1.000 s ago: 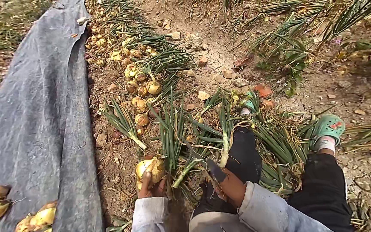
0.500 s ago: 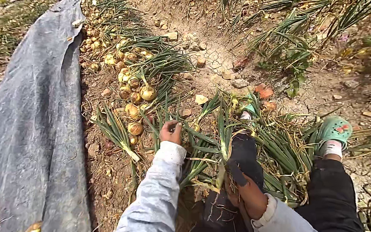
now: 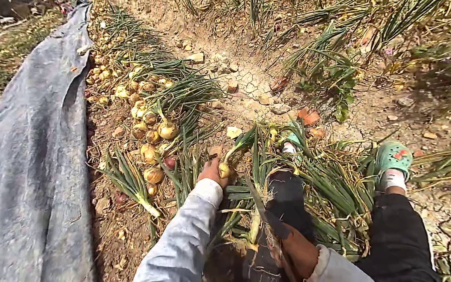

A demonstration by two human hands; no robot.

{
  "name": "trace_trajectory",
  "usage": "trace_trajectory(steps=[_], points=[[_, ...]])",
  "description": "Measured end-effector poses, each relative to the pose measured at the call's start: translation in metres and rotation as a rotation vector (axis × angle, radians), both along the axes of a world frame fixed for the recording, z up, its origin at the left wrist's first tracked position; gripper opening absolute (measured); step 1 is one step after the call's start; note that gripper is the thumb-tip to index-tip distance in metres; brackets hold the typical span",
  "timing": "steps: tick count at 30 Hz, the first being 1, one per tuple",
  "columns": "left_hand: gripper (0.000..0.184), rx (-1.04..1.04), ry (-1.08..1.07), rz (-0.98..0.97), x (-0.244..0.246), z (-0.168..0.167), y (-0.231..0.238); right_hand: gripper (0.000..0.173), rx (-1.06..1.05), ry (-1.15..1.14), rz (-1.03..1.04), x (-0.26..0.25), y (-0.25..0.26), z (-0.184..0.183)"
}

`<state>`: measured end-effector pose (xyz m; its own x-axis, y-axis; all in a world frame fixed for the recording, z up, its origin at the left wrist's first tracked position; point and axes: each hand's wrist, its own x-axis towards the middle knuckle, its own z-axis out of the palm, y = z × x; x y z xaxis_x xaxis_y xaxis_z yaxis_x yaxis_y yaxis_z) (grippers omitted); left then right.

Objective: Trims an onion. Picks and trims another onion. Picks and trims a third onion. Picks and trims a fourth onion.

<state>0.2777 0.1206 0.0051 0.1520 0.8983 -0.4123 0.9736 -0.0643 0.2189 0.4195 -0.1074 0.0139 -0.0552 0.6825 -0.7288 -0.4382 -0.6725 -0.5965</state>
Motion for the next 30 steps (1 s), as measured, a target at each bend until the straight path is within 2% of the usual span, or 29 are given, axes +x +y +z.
trace_trajectory(steps=[2, 4, 6, 8, 10, 12, 14, 15, 17, 20, 22, 26, 30], points=[[0.084, 0.113, -0.141, -0.113, -0.023, 0.03, -0.031, 0.027, 0.001, 0.011, 0.082, -0.004, 0.002, -0.001], [0.078, 0.277, -0.348, -0.27, -0.047, 0.044, -0.069, 0.024, 0.045, 0.013, 0.139, -0.012, 0.003, 0.0], [0.073, 0.402, -0.567, -0.379, -0.06, 0.045, -0.112, 0.023, 0.117, -0.018, 0.156, -0.019, 0.003, 0.002], [0.072, 0.493, -0.771, -0.434, -0.065, 0.033, -0.152, 0.023, 0.244, -0.144, 0.141, -0.024, 0.002, 0.004], [0.074, 0.474, -0.911, -0.43, -0.067, 0.022, -0.187, 0.035, 0.393, -0.279, 0.091, -0.024, -0.006, 0.007], [0.078, 0.372, -0.975, -0.401, -0.067, 0.017, -0.214, 0.037, 0.509, -0.373, 0.081, -0.022, -0.017, 0.007], [0.081, 0.264, -0.949, -0.354, -0.066, 0.021, -0.226, 0.042, 0.538, -0.468, 0.147, -0.02, -0.026, 0.008], [0.082, 0.235, -0.908, -0.348, -0.064, 0.023, -0.226, 0.039, 0.535, -0.499, 0.156, -0.02, -0.029, 0.008], [0.081, 0.153, -0.8, -0.323, -0.054, 0.033, -0.22, 0.033, 0.504, -0.497, 0.109, -0.017, -0.033, 0.005], [0.097, -0.074, -0.717, -0.247, -0.038, 0.05, -0.206, 0.027, 0.39, -0.435, 0.01, -0.014, -0.033, 0.009], [0.097, -0.138, -0.614, -0.264, -0.024, 0.06, -0.2, 0.025, 0.336, -0.473, 0.012, -0.006, -0.035, 0.007], [0.087, -0.016, -0.388, -0.369, 0.012, 0.057, -0.195, 0.017, 0.199, -0.504, -0.035, 0.012, -0.042, 0.015], [0.079, 0.23, -0.342, -0.489, 0.05, 0.042, -0.187, 0.028, 0.15, -0.378, -0.24, 0.029, -0.045, 0.016]])
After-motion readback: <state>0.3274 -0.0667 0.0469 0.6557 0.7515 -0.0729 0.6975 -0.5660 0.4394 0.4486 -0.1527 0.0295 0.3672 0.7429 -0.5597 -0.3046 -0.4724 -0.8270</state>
